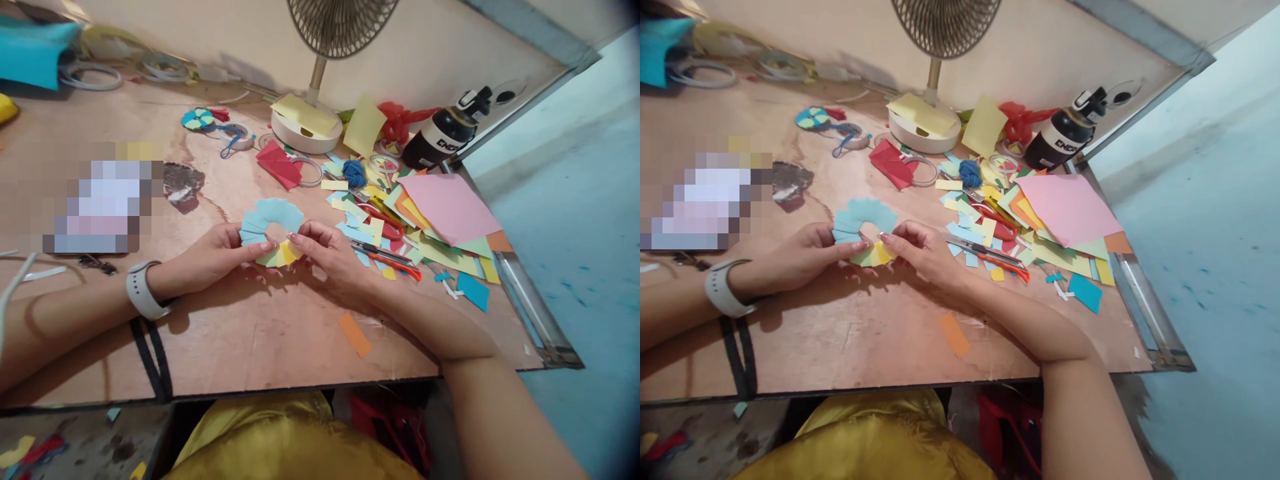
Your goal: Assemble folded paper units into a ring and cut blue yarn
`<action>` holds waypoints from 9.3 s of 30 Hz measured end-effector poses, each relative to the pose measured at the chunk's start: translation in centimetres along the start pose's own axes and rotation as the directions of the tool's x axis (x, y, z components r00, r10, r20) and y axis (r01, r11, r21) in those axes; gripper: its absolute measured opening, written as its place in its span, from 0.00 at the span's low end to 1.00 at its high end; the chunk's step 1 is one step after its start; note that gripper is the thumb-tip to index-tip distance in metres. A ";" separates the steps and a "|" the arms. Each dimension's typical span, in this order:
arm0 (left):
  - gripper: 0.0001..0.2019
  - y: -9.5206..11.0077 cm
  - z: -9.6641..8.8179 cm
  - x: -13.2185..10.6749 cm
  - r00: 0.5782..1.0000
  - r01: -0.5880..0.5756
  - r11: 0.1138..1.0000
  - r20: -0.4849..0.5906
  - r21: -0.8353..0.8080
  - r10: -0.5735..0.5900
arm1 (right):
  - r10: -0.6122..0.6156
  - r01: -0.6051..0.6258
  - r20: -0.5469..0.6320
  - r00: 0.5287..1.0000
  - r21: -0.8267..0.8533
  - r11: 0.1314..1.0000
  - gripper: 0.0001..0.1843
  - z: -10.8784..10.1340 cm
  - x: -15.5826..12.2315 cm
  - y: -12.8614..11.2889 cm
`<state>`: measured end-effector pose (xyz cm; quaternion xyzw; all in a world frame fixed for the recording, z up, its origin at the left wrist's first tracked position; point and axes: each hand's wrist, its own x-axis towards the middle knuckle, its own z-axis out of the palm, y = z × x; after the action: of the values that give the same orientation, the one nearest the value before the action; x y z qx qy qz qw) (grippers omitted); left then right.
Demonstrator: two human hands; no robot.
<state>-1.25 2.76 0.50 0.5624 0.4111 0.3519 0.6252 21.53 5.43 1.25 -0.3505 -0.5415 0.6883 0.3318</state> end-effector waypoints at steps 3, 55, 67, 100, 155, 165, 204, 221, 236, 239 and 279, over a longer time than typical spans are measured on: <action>0.08 0.2 0.0 0.0 1.000 0.020 1.000 0.021 -0.018 -0.020 | -0.009 0.010 -0.021 1.000 0.031 0.999 0.21 0.1 0.0 0.2; 0.08 -0.1 -0.3 0.0 0.990 0.013 0.996 -0.142 -0.088 -0.025 | 0.050 -0.019 0.101 0.994 -0.282 0.959 0.25 -2.2 0.4 -1.1; 0.07 0.2 0.1 0.1 0.968 -0.053 0.989 -0.249 -0.141 0.016 | -0.062 0.226 0.276 0.959 -0.617 0.754 0.17 -5.1 2.0 -2.7; 0.05 0.4 0.4 -0.5 0.995 -0.068 0.987 -0.080 -0.148 0.056 | -0.157 0.155 -0.002 0.988 -0.157 0.975 0.24 -0.5 -0.3 -2.9; 0.13 0.2 0.4 -0.5 0.995 -0.065 0.993 -0.080 -0.097 0.057 | -0.297 0.268 -0.055 0.953 -0.299 0.916 0.19 -0.1 -0.8 -1.2; 0.10 0.3 0.3 -0.5 0.994 -0.103 0.987 -0.036 -0.127 0.099 | -0.176 0.168 -0.033 0.984 -0.160 0.973 0.22 0.2 -0.8 -1.6; 0.19 1.0 1.1 -0.8 0.999 0.029 0.995 0.021 -0.098 -0.028 | -0.337 0.282 -0.057 0.940 -0.429 0.858 0.15 0.2 -1.1 -1.0; 0.13 0.2 0.6 -0.5 0.999 -0.011 0.999 0.047 -0.040 0.013 | -0.208 0.208 0.036 0.977 -0.350 0.914 0.19 -0.1 -0.6 -0.2; 0.12 0.8 0.8 -0.8 0.997 0.005 1.000 0.072 0.005 -0.006 | -0.057 0.095 0.126 0.990 -0.318 0.943 0.21 -0.4 -0.7 -1.6; 0.10 0.9 1.0 -0.8 0.996 -0.006 1.000 0.094 -0.009 0.007 | -0.145 0.200 0.156 0.977 -0.438 0.877 0.20 -0.9 -0.5 -2.0; 0.16 0.2 0.8 -0.3 0.953 -0.101 0.966 -0.301 -0.237 0.026 | -0.233 0.292 0.193 0.953 -0.786 0.544 0.14 -2.2 1.5 1.1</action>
<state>-0.63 2.17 0.77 0.4330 0.4339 0.5010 0.6109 22.50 7.58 -0.35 -0.3548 -0.8507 0.3209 0.2177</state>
